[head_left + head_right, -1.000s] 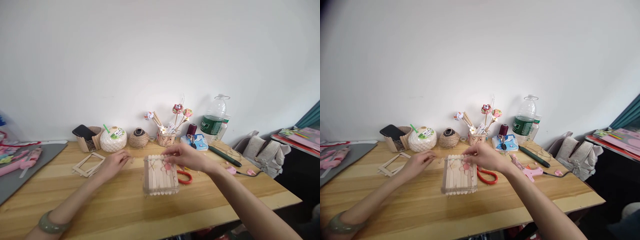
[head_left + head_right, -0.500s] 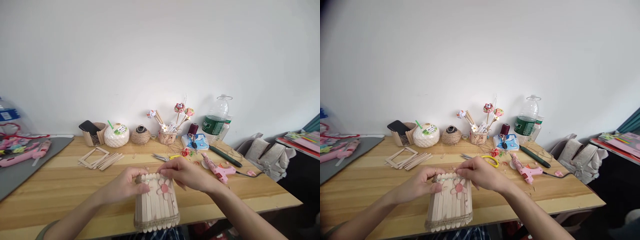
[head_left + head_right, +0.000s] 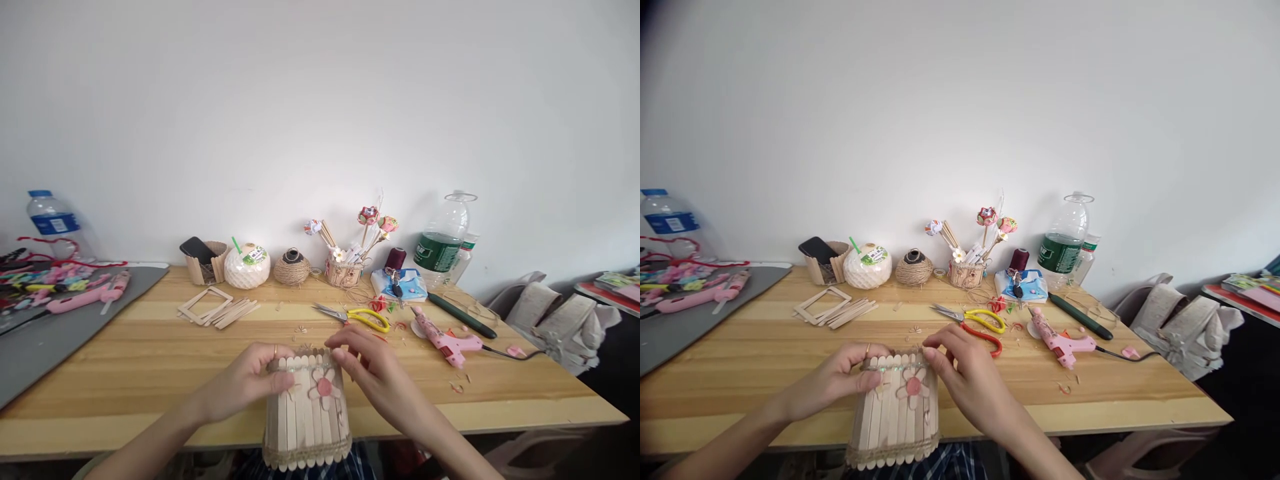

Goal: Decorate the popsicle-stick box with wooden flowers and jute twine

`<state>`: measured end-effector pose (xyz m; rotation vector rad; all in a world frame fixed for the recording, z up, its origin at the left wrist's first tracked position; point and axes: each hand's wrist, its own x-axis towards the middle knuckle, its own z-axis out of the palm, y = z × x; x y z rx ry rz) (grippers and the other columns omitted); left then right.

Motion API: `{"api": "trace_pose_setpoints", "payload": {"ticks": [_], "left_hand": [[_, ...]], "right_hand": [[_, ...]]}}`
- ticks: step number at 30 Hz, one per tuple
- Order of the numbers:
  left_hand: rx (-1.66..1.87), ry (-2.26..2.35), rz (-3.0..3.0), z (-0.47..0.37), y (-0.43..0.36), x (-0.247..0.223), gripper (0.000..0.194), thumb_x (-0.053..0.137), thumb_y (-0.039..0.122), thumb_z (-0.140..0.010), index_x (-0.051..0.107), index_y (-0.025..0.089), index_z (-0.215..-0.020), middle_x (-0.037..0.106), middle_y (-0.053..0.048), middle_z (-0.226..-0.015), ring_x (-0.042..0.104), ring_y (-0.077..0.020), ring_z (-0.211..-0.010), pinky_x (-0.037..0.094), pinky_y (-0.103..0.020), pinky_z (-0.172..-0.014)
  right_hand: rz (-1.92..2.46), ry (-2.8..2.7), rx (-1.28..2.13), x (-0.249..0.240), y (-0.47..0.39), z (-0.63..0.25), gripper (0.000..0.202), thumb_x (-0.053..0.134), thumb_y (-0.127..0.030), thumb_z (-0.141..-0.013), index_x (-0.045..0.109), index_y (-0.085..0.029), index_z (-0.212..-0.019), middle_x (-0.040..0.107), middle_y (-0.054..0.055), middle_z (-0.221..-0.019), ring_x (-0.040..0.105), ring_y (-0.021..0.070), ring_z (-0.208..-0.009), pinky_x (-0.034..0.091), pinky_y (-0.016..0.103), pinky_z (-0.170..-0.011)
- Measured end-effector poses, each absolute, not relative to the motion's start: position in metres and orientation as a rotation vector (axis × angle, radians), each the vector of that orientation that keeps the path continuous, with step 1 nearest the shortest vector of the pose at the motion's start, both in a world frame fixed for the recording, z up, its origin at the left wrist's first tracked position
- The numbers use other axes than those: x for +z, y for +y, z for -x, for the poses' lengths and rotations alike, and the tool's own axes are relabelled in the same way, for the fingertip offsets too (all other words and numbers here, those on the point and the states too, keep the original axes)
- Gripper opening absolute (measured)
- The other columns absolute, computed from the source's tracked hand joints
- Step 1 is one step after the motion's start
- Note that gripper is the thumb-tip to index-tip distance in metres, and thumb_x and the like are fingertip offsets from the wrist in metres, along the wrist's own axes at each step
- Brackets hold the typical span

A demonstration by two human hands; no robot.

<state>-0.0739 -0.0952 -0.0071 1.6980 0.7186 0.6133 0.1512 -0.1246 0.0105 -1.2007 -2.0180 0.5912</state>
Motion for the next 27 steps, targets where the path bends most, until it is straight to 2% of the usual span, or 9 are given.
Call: {"api": "trace_pose_setpoints", "payload": {"ticks": [3,8,13,16,20,24,27], "left_hand": [[0.605,0.714,-1.682,0.074,-0.098,-0.01,0.036,0.06,0.047,-0.077,0.066,0.014,-0.092,0.066,-0.005,-0.09,0.057,-0.0181,-0.083,0.044,-0.025,-0.075],[0.607,0.696,-1.652,0.074,-0.097,-0.013,0.044,0.063,0.053,-0.073,0.067,0.016,-0.096,0.067,-0.004,-0.092,0.058,-0.0205,-0.09,0.045,-0.028,-0.081],[0.624,0.722,-1.657,0.078,-0.094,-0.02,0.04,0.063,0.05,-0.073,0.068,0.016,-0.094,0.067,-0.003,-0.09,0.058,-0.0194,-0.087,0.044,-0.026,-0.079],[0.639,0.739,-1.644,0.082,-0.093,-0.024,0.037,0.064,0.047,-0.074,0.068,0.015,-0.091,0.068,-0.004,-0.089,0.058,-0.0192,-0.084,0.044,-0.026,-0.077],[0.672,0.729,-1.672,0.085,-0.092,-0.021,0.032,0.061,0.043,-0.077,0.067,0.016,-0.094,0.068,-0.005,-0.096,0.058,-0.0217,-0.093,0.044,-0.028,-0.082],[0.713,0.768,-1.795,0.087,-0.092,-0.014,0.027,0.057,0.04,-0.081,0.067,0.018,-0.093,0.067,-0.004,-0.097,0.058,-0.0218,-0.095,0.044,-0.028,-0.084],[0.772,0.885,-1.934,0.088,-0.089,-0.011,0.026,0.054,0.04,-0.083,0.067,0.019,-0.093,0.065,-0.005,-0.096,0.057,-0.0215,-0.094,0.044,-0.029,-0.081]], "right_hand": [[1.156,-1.97,0.683,-0.002,-0.129,-0.151,0.025,0.042,-0.037,-0.093,0.061,-0.021,-0.093,0.06,0.005,-0.092,0.056,0.0173,-0.087,0.044,0.028,-0.075],[1.128,-1.89,0.819,-0.018,-0.134,-0.153,0.026,0.047,-0.04,-0.09,0.057,-0.026,-0.109,0.053,0.004,-0.108,0.055,0.0142,-0.082,0.045,0.026,-0.072],[1.229,-1.762,0.852,-0.031,-0.135,-0.158,0.033,0.046,-0.045,-0.089,0.052,-0.027,-0.115,0.051,0.005,-0.114,0.054,0.0152,-0.086,0.046,0.026,-0.071],[1.264,-1.706,0.88,-0.035,-0.133,-0.16,0.036,0.042,-0.05,-0.089,0.053,-0.024,-0.111,0.054,0.006,-0.113,0.054,0.0185,-0.094,0.046,0.031,-0.078],[1.234,-1.712,0.994,-0.033,-0.136,-0.159,0.044,0.037,-0.055,-0.089,0.052,-0.022,-0.114,0.056,0.008,-0.116,0.053,0.022,-0.105,0.042,0.037,-0.09],[1.209,-1.775,1.003,-0.029,-0.134,-0.155,0.045,0.036,-0.05,-0.091,0.045,-0.021,-0.124,0.054,0.009,-0.123,0.052,0.019,-0.11,0.041,0.036,-0.095],[1.298,-1.858,0.859,-0.026,-0.11,-0.16,0.036,0.042,-0.042,-0.091,0.05,-0.018,-0.116,0.057,0.009,-0.118,0.056,0.0175,-0.104,0.047,0.033,-0.088]]}}
